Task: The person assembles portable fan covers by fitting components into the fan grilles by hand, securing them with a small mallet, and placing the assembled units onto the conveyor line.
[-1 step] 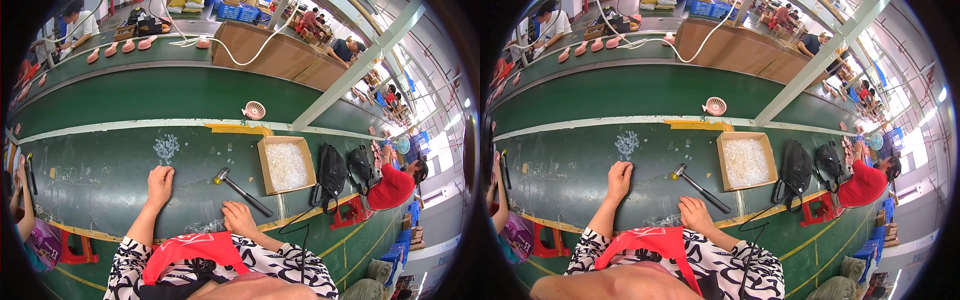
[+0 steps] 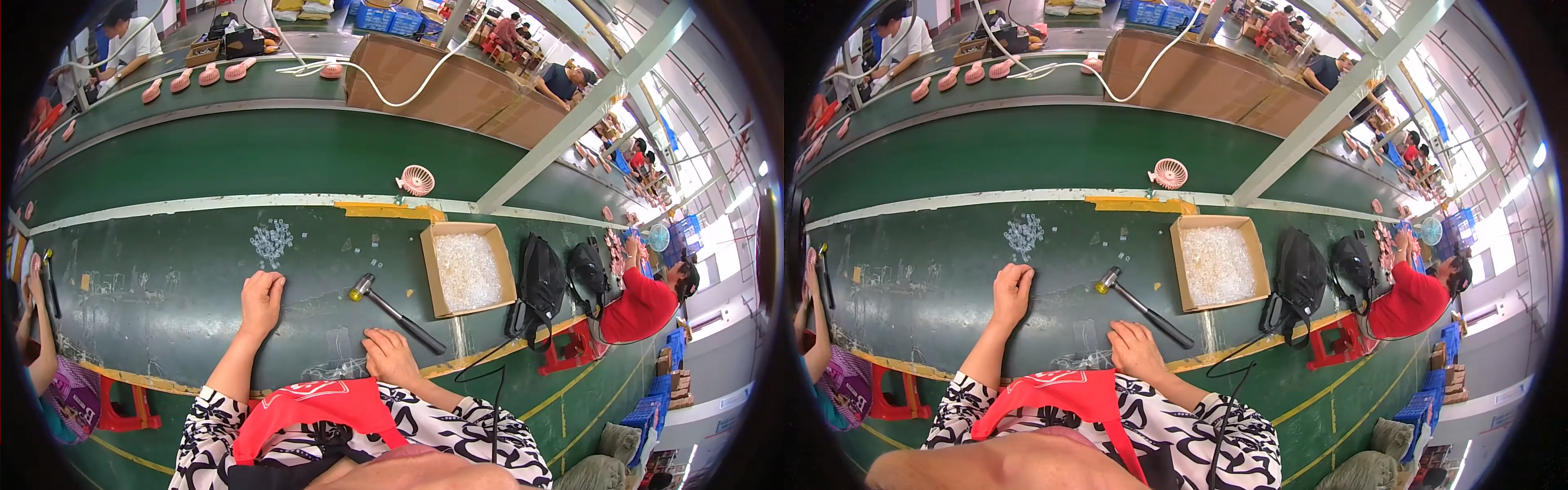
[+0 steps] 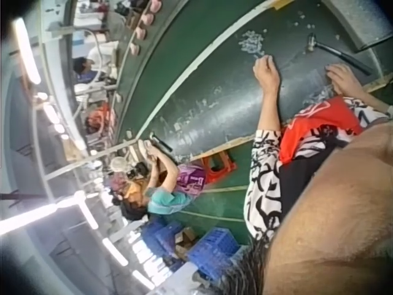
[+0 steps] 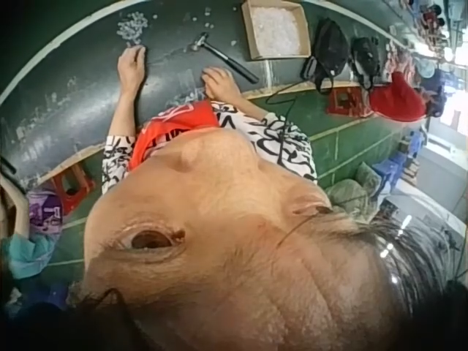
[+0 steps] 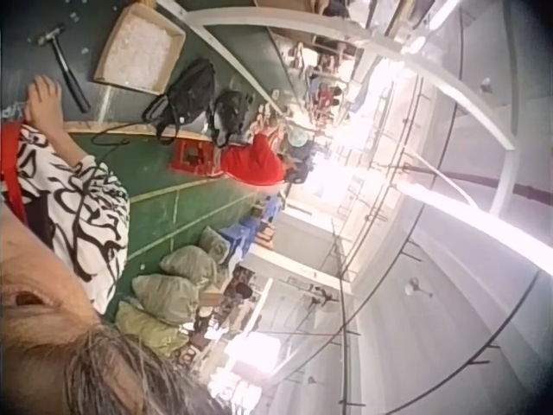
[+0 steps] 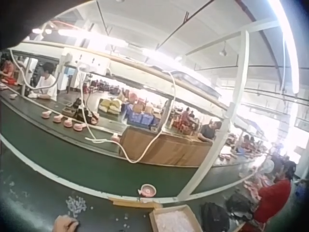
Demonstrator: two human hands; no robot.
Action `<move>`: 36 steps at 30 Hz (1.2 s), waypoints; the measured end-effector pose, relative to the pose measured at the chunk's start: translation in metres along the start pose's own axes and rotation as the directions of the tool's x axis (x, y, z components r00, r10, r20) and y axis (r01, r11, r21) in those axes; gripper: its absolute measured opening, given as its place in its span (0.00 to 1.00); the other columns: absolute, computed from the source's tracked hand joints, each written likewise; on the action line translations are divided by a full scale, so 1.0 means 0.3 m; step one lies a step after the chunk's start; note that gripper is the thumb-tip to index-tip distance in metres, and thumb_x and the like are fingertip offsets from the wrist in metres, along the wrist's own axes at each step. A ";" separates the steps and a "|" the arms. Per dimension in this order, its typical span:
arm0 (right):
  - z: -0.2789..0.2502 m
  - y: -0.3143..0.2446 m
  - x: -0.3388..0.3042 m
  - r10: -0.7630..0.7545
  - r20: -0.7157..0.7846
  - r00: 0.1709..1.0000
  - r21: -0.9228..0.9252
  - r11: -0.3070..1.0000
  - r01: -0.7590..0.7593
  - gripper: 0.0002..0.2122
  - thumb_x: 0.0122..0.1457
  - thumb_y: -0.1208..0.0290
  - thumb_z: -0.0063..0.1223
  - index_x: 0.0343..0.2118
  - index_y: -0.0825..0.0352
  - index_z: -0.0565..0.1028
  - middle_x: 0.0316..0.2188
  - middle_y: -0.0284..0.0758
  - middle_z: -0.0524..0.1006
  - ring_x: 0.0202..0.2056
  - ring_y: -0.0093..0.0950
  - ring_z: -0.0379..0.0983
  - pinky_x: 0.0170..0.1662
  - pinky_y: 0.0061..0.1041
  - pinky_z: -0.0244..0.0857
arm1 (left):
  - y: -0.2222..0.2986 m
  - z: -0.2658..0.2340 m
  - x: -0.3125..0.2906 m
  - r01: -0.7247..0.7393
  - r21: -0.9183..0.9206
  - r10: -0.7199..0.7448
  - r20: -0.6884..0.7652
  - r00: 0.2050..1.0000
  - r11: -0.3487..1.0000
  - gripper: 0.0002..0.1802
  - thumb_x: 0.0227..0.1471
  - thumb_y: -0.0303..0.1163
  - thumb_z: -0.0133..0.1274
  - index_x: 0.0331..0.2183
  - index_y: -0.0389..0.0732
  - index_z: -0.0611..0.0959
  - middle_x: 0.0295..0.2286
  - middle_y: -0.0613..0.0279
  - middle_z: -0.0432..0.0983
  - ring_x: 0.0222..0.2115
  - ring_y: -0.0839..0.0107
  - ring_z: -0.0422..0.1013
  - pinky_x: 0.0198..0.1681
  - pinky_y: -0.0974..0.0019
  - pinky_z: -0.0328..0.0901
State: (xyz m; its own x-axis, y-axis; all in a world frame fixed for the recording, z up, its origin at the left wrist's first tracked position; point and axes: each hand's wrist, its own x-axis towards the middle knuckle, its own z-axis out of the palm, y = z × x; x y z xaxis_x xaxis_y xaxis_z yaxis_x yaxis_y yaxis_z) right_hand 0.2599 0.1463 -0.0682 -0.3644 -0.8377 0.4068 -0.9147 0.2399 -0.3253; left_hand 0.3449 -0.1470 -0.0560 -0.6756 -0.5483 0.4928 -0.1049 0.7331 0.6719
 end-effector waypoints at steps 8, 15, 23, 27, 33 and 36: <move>0.006 0.001 -0.003 0.002 0.016 1.000 -0.002 1.000 -0.002 0.17 0.45 0.76 0.57 0.42 0.67 0.74 0.49 0.38 0.73 0.52 0.37 0.68 0.56 0.40 0.60 | -0.009 0.000 -0.005 -0.063 0.044 0.062 0.025 0.998 0.997 0.03 0.49 0.25 0.59 0.26 0.39 0.80 0.21 0.61 0.71 0.24 0.62 0.68 0.32 0.62 0.60; 0.010 0.005 -0.010 0.007 0.030 1.000 0.003 1.000 -0.007 0.18 0.46 0.75 0.57 0.44 0.66 0.74 0.50 0.38 0.72 0.54 0.36 0.66 0.57 0.40 0.59 | -0.002 0.001 -0.007 -0.017 0.019 0.017 0.016 1.000 1.000 0.04 0.48 0.21 0.56 0.30 0.39 0.80 0.23 0.61 0.71 0.23 0.64 0.67 0.32 0.63 0.60; 0.012 0.008 -0.014 0.009 0.049 0.999 0.014 1.000 -0.009 0.19 0.47 0.74 0.56 0.45 0.66 0.73 0.52 0.38 0.71 0.55 0.36 0.65 0.57 0.41 0.58 | -0.001 -0.004 -0.010 -0.019 0.047 0.017 0.030 0.999 0.999 0.06 0.49 0.20 0.55 0.33 0.39 0.81 0.25 0.60 0.74 0.26 0.60 0.70 0.34 0.61 0.61; 0.013 0.010 -0.016 0.007 0.052 0.999 0.009 1.000 -0.007 0.19 0.47 0.74 0.56 0.45 0.66 0.73 0.52 0.38 0.71 0.55 0.36 0.65 0.57 0.41 0.58 | -0.007 -0.002 -0.013 0.006 0.023 -0.007 0.016 1.000 1.000 0.07 0.50 0.20 0.54 0.34 0.39 0.81 0.28 0.59 0.76 0.29 0.59 0.72 0.36 0.61 0.62; 0.006 0.002 -0.005 0.010 0.023 1.000 0.015 1.000 -0.010 0.19 0.44 0.76 0.58 0.44 0.66 0.74 0.50 0.39 0.72 0.52 0.37 0.68 0.56 0.41 0.60 | -0.009 0.000 -0.014 0.001 0.024 -0.001 0.011 1.000 1.000 0.08 0.49 0.19 0.54 0.35 0.38 0.81 0.30 0.58 0.77 0.31 0.58 0.73 0.37 0.61 0.63; 0.004 0.001 -0.003 0.011 0.027 1.000 0.012 1.000 -0.011 0.19 0.44 0.76 0.58 0.44 0.66 0.74 0.50 0.39 0.72 0.52 0.37 0.68 0.56 0.41 0.60 | -0.010 0.001 -0.013 0.003 0.025 -0.004 0.009 1.000 1.000 0.09 0.48 0.19 0.53 0.34 0.38 0.81 0.30 0.58 0.77 0.31 0.58 0.73 0.37 0.61 0.63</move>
State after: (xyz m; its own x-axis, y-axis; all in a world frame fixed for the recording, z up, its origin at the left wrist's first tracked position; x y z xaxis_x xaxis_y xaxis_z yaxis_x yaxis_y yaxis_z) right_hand 0.2602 0.1467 -0.0696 -0.3694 -0.8479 0.3802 -0.9084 0.2433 -0.3400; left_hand 0.3475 -0.1469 -0.0601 -0.6816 -0.5475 0.4855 -0.1256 0.7411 0.6595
